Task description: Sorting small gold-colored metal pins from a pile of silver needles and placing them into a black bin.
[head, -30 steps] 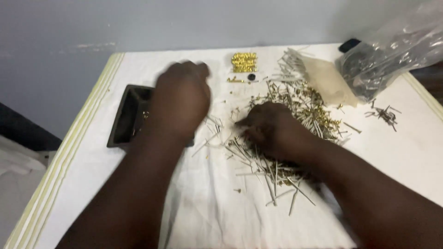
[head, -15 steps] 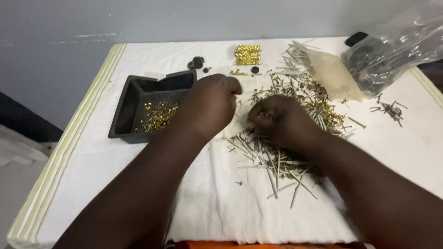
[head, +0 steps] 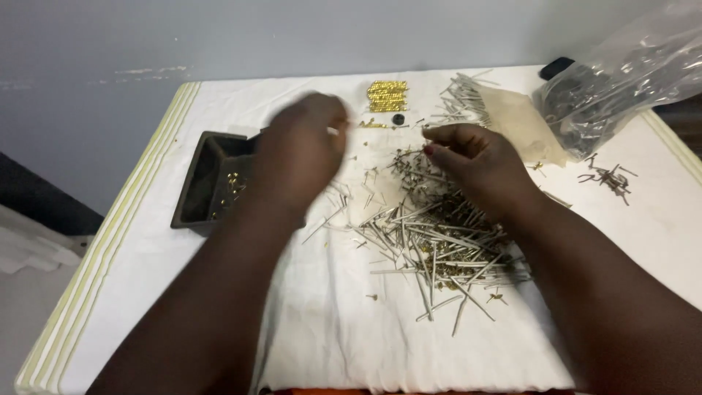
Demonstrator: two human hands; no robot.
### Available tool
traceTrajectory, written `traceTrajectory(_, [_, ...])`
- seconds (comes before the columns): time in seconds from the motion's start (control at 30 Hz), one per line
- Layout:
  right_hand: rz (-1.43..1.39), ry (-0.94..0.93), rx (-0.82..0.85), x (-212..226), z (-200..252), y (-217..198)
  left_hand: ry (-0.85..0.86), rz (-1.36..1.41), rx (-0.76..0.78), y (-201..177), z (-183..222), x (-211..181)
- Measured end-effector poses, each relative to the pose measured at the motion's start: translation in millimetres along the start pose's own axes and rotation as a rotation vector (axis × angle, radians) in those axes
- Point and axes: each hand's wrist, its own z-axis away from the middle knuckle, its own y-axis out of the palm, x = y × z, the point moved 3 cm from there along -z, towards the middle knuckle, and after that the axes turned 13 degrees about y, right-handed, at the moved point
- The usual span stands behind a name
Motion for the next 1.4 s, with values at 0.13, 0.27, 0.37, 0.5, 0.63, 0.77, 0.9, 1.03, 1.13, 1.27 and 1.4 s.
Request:
traceTrajectory(0.13, [0.841,-0.285,-0.258,-19,-28,-20,-0.029,-0.118,0.192,13,-18,14])
traceTrajectory(0.27, [0.881,-0.068,-0.208,-28,-33,-19,-0.042,-0.104,0.374,74,-41,19])
traceTrajectory(0.37, [0.902,-0.027,-0.183,-25,-32,-21,-0.028,-0.134,0.473,109,-62,29])
traceTrajectory(0.5, [0.936,-0.037,-0.155,-27,-33,-25,-0.176,-0.075,0.530,119,-82,39])
traceTrajectory(0.63, [0.907,0.000,-0.155,-33,-38,-20,-0.258,-0.091,0.560,45,-65,-4])
traceTrajectory(0.77, [0.901,0.025,-0.136,-30,-33,-15,-0.391,0.021,0.582,48,-51,-24])
traceTrajectory(0.9, [0.897,-0.029,-0.094,-21,-23,-12,-0.333,0.105,0.549,77,-32,-40])
traceTrajectory(1.03, [0.886,-0.027,-0.066,-22,-20,-8,-0.285,0.074,0.549,72,-17,-42])
traceTrajectory(1.13, [0.859,-0.008,-0.078,-23,-18,-7,-0.272,0.049,0.531,74,-19,-35])
traceTrajectory(1.27, [0.809,-0.118,-0.118,-36,-35,-6,-0.239,0.087,0.434,85,-24,-23])
traceTrajectory(1.4, [-0.333,0.335,0.195,-26,-27,5,-0.162,0.582,0.173,56,-27,-56])
